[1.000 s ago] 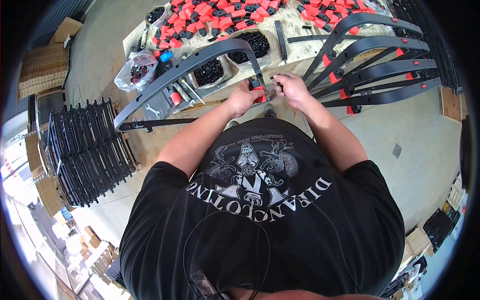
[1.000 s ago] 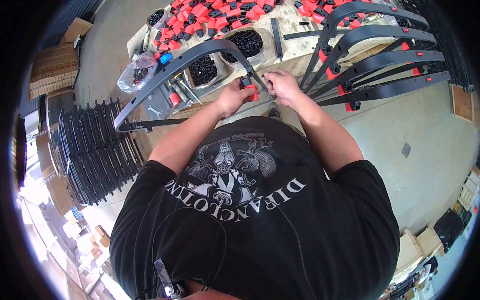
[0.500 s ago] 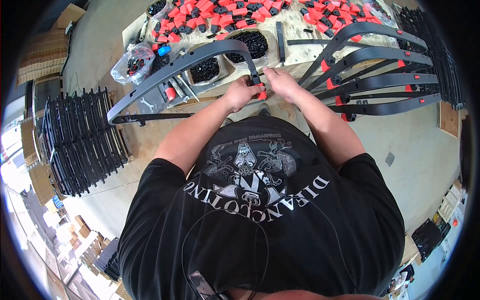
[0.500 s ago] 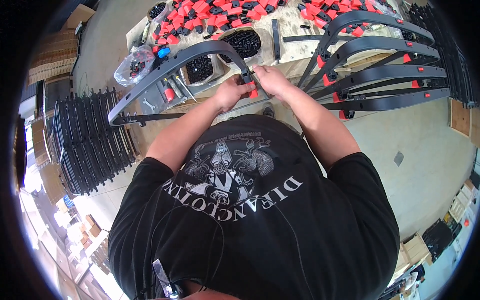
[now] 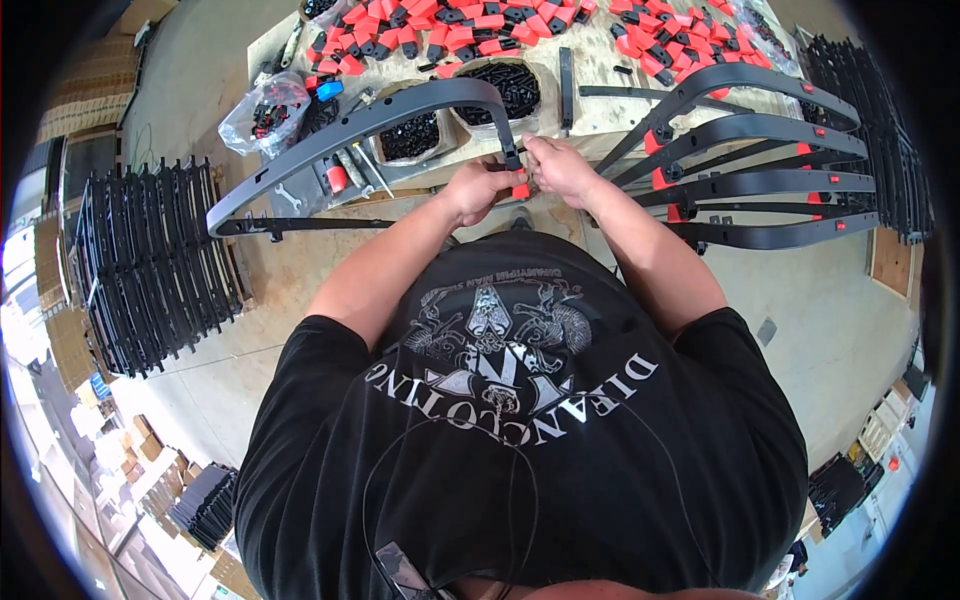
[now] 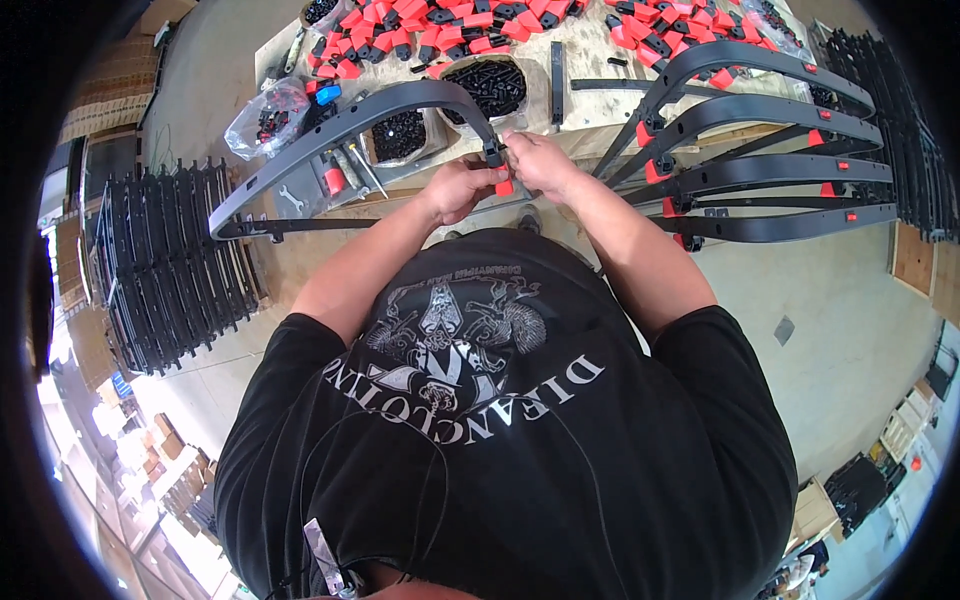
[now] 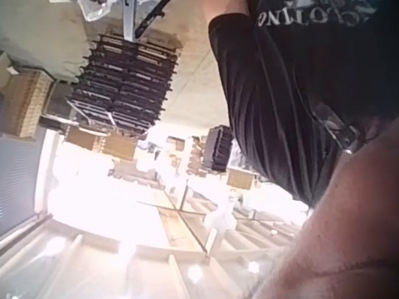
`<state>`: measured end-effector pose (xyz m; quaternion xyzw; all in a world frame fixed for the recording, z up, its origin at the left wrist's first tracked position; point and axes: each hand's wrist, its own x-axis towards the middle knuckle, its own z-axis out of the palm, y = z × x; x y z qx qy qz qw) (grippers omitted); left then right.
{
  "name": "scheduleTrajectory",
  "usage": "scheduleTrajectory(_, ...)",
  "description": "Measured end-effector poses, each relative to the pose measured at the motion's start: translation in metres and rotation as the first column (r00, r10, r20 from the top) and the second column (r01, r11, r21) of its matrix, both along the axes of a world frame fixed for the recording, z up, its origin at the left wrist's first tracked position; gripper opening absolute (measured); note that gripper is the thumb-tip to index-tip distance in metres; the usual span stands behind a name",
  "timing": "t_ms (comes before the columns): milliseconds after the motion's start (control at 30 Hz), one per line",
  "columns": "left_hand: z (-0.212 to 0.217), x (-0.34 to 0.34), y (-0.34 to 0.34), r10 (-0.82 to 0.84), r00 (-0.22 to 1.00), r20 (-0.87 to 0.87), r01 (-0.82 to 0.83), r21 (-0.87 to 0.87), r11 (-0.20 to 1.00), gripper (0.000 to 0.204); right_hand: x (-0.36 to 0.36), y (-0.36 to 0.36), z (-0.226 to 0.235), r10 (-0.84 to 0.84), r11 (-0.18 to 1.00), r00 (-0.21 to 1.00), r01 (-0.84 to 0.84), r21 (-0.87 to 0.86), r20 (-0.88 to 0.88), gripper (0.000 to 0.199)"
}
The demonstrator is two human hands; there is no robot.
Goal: Assembling and organizing black metal frame components using bolts and plastic caps in a warehouse setting.
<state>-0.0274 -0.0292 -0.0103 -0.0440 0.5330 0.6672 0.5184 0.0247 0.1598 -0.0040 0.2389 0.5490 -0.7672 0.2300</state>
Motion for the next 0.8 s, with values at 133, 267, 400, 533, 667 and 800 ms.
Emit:
scheduleTrajectory(133,-0.010,0.003,0.001,-0.038,0.998,0.042,0.042,-0.112,0.993,0.037,-0.001,-0.003,-0.001,-0.019,0.990,0.996,0.030,-0.135,0.086,0.045)
scheduleTrajectory(267,-0.007,0.002,0.002,-0.133,0.990,-0.046,0.121,-0.204,0.972,0.040,-0.003,0.001,-0.003,0.018,0.992,0.997,-0.007,-0.127,0.081,0.044)
scheduleTrajectory(400,0.022,0.006,0.001,-0.275,0.960,-0.047,0.256,-0.238,0.937,0.044,0.000,0.003,-0.006,0.030,0.990,0.998,-0.023,-0.138,0.050,0.043)
scheduleTrajectory(533,0.017,0.010,-0.007,-0.212,0.977,-0.022,0.205,-0.167,0.964,0.042,0.000,0.003,-0.004,0.031,0.985,0.997,-0.018,-0.173,0.073,0.042)
scheduleTrajectory(667,0.009,0.012,-0.009,-0.201,0.978,-0.050,0.193,-0.125,0.973,0.038,0.004,-0.005,0.007,0.002,0.994,0.998,0.005,-0.108,0.067,0.038)
scheduleTrajectory(800,-0.007,0.010,-0.004,-0.203,0.949,-0.240,0.162,-0.182,0.970,0.032,0.002,-0.012,0.011,-0.069,0.996,0.998,0.069,-0.058,-0.006,0.034)
